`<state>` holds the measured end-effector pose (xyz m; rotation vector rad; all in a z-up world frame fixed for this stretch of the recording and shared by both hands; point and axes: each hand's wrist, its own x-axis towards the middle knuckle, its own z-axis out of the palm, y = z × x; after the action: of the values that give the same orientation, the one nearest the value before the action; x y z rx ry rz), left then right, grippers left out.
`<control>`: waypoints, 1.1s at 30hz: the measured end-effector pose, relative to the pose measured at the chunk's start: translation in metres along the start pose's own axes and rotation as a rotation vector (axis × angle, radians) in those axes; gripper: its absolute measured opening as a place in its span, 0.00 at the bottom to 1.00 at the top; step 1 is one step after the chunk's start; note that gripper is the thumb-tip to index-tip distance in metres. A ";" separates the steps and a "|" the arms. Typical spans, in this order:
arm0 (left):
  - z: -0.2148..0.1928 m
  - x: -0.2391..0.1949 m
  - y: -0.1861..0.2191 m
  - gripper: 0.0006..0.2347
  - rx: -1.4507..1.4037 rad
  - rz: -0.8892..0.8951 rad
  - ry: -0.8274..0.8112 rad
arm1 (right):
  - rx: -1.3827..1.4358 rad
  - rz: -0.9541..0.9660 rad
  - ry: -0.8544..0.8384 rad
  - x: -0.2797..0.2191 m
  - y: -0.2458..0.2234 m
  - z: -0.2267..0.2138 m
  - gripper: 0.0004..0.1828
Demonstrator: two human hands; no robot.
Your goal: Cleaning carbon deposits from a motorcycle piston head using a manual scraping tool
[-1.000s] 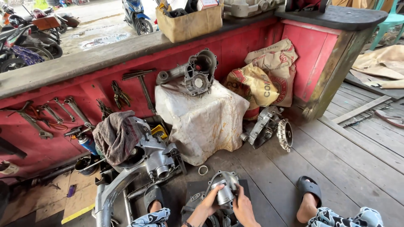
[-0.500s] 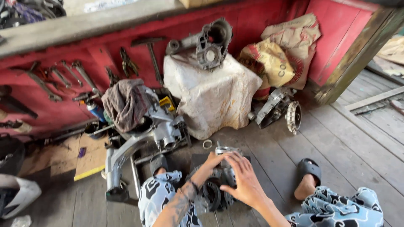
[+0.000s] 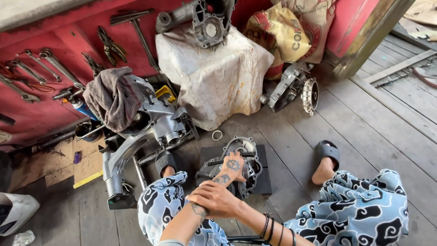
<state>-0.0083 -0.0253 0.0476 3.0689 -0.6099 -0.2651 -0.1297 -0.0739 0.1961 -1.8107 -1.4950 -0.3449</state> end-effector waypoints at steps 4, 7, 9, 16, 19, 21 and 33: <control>0.026 -0.004 0.011 0.32 -0.038 0.060 -0.012 | -0.097 0.055 0.002 -0.041 0.041 0.015 0.35; 0.020 -0.011 0.030 0.30 0.006 -0.136 -0.006 | -0.211 0.196 -0.031 -0.060 0.062 -0.013 0.38; 0.003 -0.013 0.043 0.27 0.092 -0.418 0.023 | -0.509 0.159 0.041 -0.072 0.075 -0.036 0.47; -0.079 -0.016 -0.018 0.40 -1.101 -0.544 -0.050 | -0.328 0.653 -0.092 -0.114 0.131 -0.128 0.38; -0.075 -0.001 -0.012 0.44 -1.795 -0.714 0.029 | -0.137 0.864 -0.211 -0.114 0.144 -0.138 0.26; -0.058 0.014 -0.005 0.38 -2.168 -0.715 0.085 | 0.055 0.885 -0.191 -0.114 0.158 -0.130 0.28; -0.157 0.001 0.004 0.39 -2.409 -0.699 0.240 | 0.321 1.134 0.355 -0.078 0.187 -0.128 0.11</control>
<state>0.0172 -0.0341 0.2024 0.7428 0.5733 -0.2374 0.0533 -0.2257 0.1650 -1.8907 -0.1364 0.1395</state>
